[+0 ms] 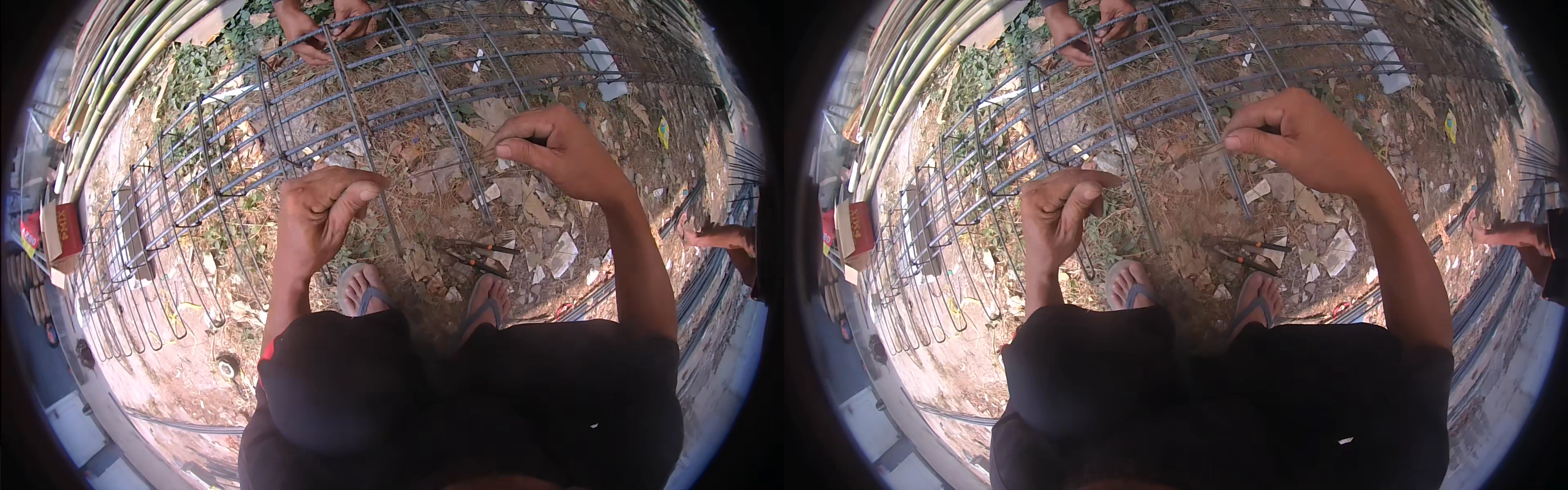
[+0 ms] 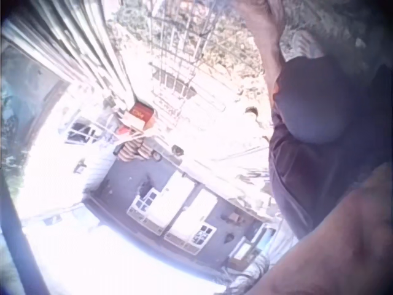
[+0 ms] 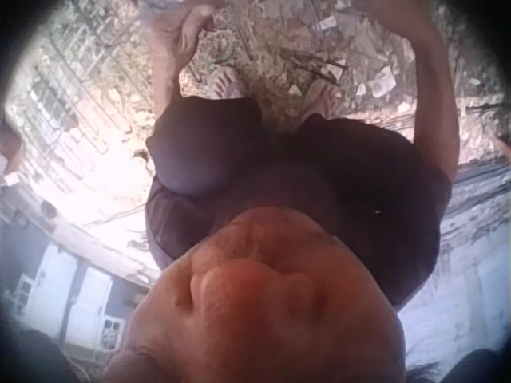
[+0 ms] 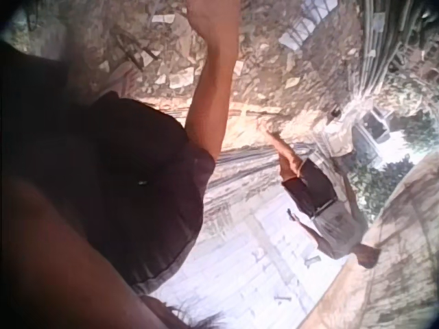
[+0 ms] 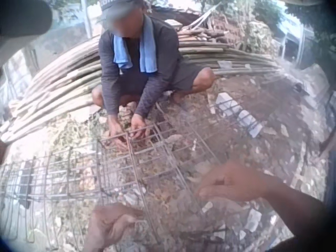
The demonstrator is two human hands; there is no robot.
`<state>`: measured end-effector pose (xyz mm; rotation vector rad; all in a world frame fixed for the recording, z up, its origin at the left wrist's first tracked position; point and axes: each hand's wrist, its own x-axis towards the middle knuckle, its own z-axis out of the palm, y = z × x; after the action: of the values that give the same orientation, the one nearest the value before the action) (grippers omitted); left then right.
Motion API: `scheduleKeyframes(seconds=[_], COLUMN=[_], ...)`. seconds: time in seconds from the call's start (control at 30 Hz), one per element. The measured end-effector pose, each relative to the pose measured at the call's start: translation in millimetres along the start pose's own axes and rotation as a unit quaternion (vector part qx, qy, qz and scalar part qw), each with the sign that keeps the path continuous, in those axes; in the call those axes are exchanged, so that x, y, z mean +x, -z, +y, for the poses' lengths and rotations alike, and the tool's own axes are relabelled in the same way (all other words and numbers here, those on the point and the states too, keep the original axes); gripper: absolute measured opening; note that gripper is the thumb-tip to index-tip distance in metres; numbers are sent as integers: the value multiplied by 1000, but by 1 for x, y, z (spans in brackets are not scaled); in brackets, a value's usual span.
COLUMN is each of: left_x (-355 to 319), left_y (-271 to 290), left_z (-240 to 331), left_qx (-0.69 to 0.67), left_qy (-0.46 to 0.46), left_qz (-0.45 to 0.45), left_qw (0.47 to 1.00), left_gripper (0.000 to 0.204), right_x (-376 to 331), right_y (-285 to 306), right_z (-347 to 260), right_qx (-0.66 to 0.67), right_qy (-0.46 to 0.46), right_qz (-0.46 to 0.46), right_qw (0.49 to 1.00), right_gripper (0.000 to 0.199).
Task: The person assembles a metal reinforcement frame by using pliers to tie wire around intersecting metal bars while crouching on the ground. The person uses the pliers to twist and cut the wire, securing the structure at multiple points.
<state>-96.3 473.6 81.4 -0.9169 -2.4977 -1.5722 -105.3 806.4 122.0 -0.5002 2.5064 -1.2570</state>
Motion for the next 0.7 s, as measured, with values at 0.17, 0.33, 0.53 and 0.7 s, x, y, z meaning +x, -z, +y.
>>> scheduleKeyframes(seconds=[0.17,0.33,0.53,0.7], left_x=[-4,-5,-24,-46], left_y=[16,30,53,68], left_z=[-14,-30,-51,-69], left_qx=[-93,-16,1,-36], left_qy=[106,99,162,169], left_qz=[115,162,295,228], left_qw=[983,982,942,958], left_gripper=[49,53,55,49], right_x=[-8,-17,-34,-78], right_y=[-7,7,27,64], right_z=[5,26,66,94], right_qx=[98,110,29,307], right_qy=[6,-109,-120,-237], right_qz=[-142,-160,-63,-25], right_qw=[985,975,990,921], right_gripper=[29,29,27,25])
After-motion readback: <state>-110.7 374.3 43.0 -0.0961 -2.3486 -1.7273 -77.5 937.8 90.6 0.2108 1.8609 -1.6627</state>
